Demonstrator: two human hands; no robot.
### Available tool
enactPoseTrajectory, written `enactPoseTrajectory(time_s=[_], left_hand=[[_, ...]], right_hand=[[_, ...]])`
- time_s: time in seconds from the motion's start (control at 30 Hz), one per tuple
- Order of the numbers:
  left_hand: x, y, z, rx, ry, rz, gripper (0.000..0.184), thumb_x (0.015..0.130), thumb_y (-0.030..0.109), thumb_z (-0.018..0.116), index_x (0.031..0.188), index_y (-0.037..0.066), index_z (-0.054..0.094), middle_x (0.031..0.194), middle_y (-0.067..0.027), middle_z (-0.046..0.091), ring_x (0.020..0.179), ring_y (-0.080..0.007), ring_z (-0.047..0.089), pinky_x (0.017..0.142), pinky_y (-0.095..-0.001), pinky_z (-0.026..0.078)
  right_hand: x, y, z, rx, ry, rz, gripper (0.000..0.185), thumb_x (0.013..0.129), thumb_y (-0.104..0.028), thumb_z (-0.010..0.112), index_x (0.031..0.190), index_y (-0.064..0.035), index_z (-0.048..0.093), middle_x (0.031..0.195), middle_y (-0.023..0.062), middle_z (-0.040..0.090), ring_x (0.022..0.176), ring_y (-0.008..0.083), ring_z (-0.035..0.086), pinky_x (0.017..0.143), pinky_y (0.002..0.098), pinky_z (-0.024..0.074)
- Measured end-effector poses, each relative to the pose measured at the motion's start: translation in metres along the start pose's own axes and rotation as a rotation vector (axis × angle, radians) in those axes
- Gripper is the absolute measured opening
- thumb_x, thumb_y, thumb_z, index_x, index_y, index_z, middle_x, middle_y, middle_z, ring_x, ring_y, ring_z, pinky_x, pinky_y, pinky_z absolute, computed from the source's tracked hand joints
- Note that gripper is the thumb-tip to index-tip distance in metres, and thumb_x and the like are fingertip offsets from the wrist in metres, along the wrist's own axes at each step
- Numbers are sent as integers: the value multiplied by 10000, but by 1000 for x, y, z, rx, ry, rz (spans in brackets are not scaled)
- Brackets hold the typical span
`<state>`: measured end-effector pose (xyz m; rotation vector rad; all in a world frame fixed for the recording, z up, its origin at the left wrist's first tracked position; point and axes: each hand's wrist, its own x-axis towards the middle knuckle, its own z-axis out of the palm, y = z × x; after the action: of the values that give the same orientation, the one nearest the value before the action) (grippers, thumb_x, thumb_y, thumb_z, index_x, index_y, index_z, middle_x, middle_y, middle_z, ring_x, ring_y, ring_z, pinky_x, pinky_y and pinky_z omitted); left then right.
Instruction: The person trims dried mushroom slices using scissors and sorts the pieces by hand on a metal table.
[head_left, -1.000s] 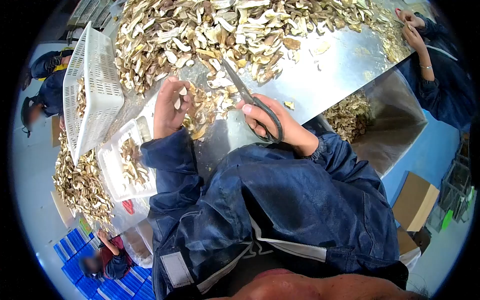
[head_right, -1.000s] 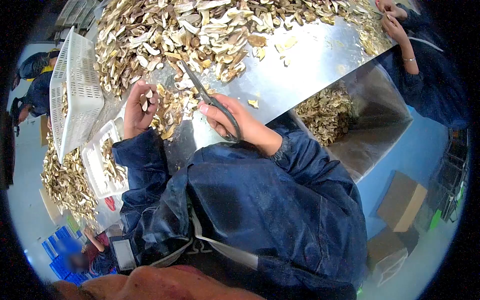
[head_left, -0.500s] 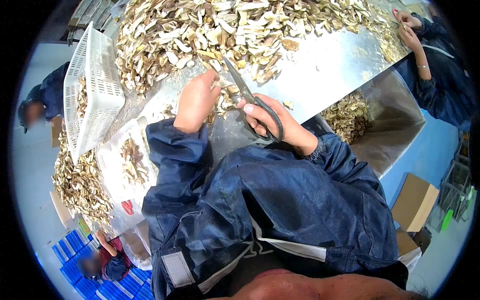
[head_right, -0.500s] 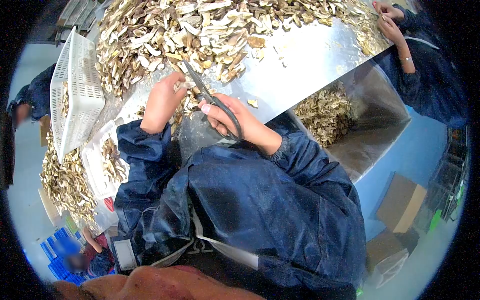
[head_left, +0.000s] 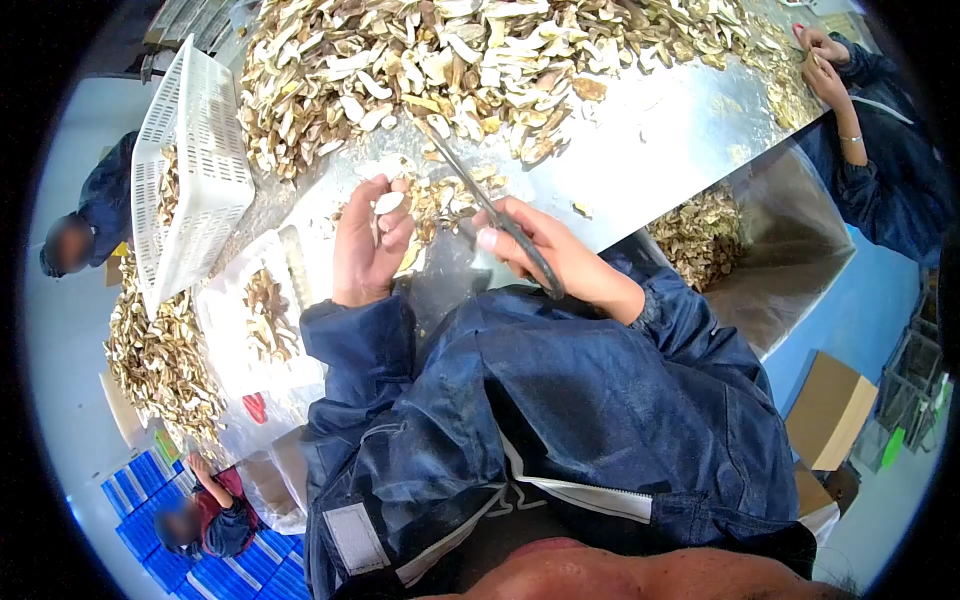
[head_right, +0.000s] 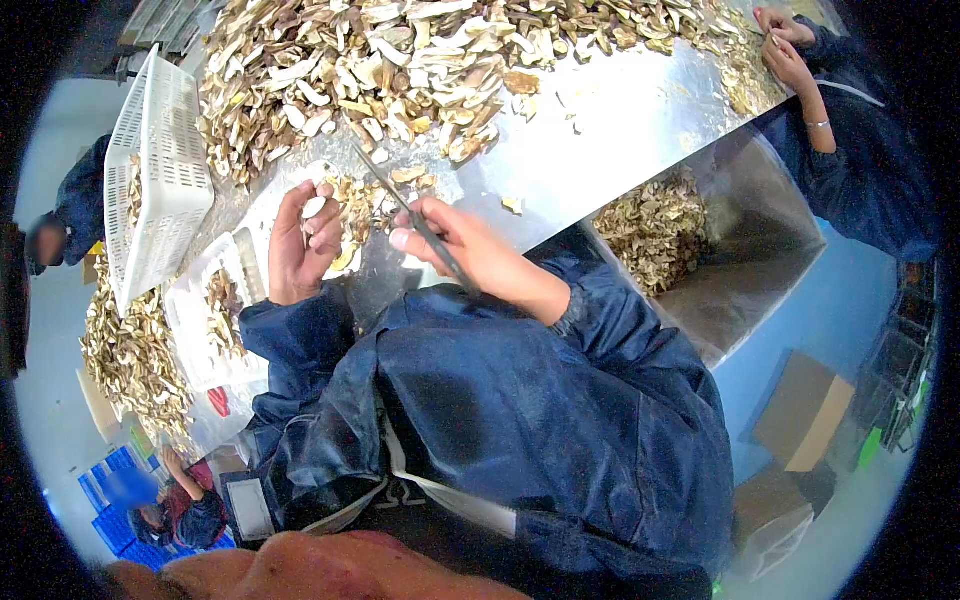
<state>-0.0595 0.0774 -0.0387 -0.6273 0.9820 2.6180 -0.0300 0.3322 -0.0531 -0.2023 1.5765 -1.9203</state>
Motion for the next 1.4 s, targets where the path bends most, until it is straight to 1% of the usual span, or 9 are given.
enactPoseTrajectory(time_s=[0.13, 0.43, 0.73, 0.93, 1.03, 1.13, 1.17, 1.33, 1.4], left_hand=[[-9, -13, 7, -176, -122, 12, 196, 1043, 187, 526, 1045, -8, 547, 931, -91, 593, 592, -95, 448, 430, -210, 364], [-24, -31, 30, 209, -71, 158, 92, 1000, 103, 580, 964, 91, 496, 778, -10, 511, 561, -74, 440, 431, -204, 328], [-28, -35, 8, 110, -69, 68, 95, 999, 97, 583, 1008, 101, 489, 804, -5, 520, 593, -73, 459, 438, -191, 316], [-62, -9, -28, 98, 148, 118, 97, 1002, 135, 629, 1027, 70, 562, 773, 22, 496, 542, -26, 359, 396, -170, 290], [-92, 38, -74, 302, 495, 528, 167, 985, 158, 660, 1102, 42, 627, 868, -25, 609, 565, -17, 405, 439, -159, 295], [-138, 98, -128, 1617, 638, 831, 206, 958, 128, 639, 1129, 13, 638, 940, -44, 596, 718, -50, 540, 529, -154, 409], [-142, 112, -131, 1022, 880, 706, 252, 946, 122, 629, 1171, 8, 636, 1003, -53, 595, 792, -89, 597, 601, -209, 475], [-143, 125, -157, 2419, 1149, 862, 323, 931, 204, 674, 1167, -14, 647, 1096, -160, 674, 986, -273, 649, 888, -421, 505], [-117, 121, -134, 2093, 810, 907, 346, 947, 200, 663, 1223, -8, 637, 1192, -187, 668, 1147, -324, 610, 990, -447, 466]], right_hand=[[-9, -8, 5, -407, 51, -40, 593, 942, -551, 657, 1216, -32, 566, 876, 179, 649, 830, 334, 655, 741, 418, 487], [-11, -12, 9, -542, 29, -77, 587, 934, -493, 702, 1263, -28, 563, 940, 143, 656, 850, 244, 630, 754, 368, 489], [-4, 9, 18, -735, 43, -134, 428, 997, -422, 626, 1150, -24, 588, 902, 235, 655, 814, 408, 652, 710, 446, 487], [3, 26, 8, -503, 49, -219, 391, 995, -409, 647, 1107, -37, 605, 689, 90, 571, 593, 228, 587, 568, 369, 453], [3, 14, -2, -161, 114, -72, 376, 1002, -410, 643, 1103, -49, 622, 665, 4, 501, 564, 91, 509, 521, 264, 398], [4, 11, -6, 56, 177, -37, 397, 1023, -416, 609, 1142, -38, 626, 669, -27, 485, 531, 54, 455, 496, 219, 349], [6, 12, -6, 103, 199, -44, 398, 1025, -411, 606, 1151, -34, 625, 665, -26, 484, 529, 58, 452, 495, 224, 349], [5, 10, -2, 6, 210, -68, 398, 1044, -374, 573, 1196, -7, 603, 657, -25, 480, 524, 63, 431, 499, 227, 340], [6, 10, -1, 16, 210, -66, 406, 1047, -378, 565, 1203, -6, 602, 656, -25, 478, 526, 64, 430, 503, 228, 339]])
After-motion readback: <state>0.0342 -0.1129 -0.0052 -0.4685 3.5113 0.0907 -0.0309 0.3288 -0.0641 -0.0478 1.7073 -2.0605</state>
